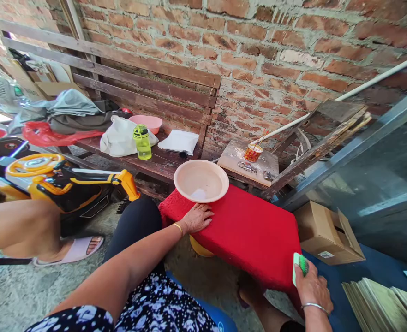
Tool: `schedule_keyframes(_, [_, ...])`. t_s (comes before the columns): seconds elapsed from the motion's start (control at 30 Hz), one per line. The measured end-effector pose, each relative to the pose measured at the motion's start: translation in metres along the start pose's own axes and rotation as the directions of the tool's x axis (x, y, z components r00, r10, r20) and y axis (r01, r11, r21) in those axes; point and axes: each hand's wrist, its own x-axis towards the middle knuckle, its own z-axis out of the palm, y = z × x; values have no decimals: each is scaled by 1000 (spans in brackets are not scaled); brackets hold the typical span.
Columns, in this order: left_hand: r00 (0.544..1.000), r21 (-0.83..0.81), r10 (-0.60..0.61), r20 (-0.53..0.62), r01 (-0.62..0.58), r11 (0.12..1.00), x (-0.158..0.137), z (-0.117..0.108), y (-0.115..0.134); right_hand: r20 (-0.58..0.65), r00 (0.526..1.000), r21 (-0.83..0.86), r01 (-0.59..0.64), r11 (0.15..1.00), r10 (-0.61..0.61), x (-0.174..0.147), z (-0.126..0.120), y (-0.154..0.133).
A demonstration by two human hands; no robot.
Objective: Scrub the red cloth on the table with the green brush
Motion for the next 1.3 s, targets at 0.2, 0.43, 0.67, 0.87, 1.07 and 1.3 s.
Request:
schedule_keyframes(0.2, [1000,-5,9,-8,-9,1000,-1,-3,1,-121,891,102,451,887,-439,-48,10,-82])
schedule_keyframes(0.43, [1000,-14,12,-24,-12,1000,-1,-2,1,-116,823,-71,552,831,-556,-67,17,-114])
schedule_keyframes(0.67, [1000,-10,3,-7,-3,1000,-1,-4,1,-18,994,39,109,993,-108,2,9,-19])
schedule_keyframes(0.87, [1000,-21,-2,-1,2,1000,-1,-5,2,68,986,72,148,986,-153,4,3,-21])
schedule_keyframes(1.07, [1000,-20,-2,-4,2,1000,-1,-2,-1,130,978,46,161,986,-165,-13,1,-23])
schedule_keyframes(1.3, [1000,-16,12,4,-11,1000,-1,2,-5,15,985,291,162,943,-174,-35,2,-25])
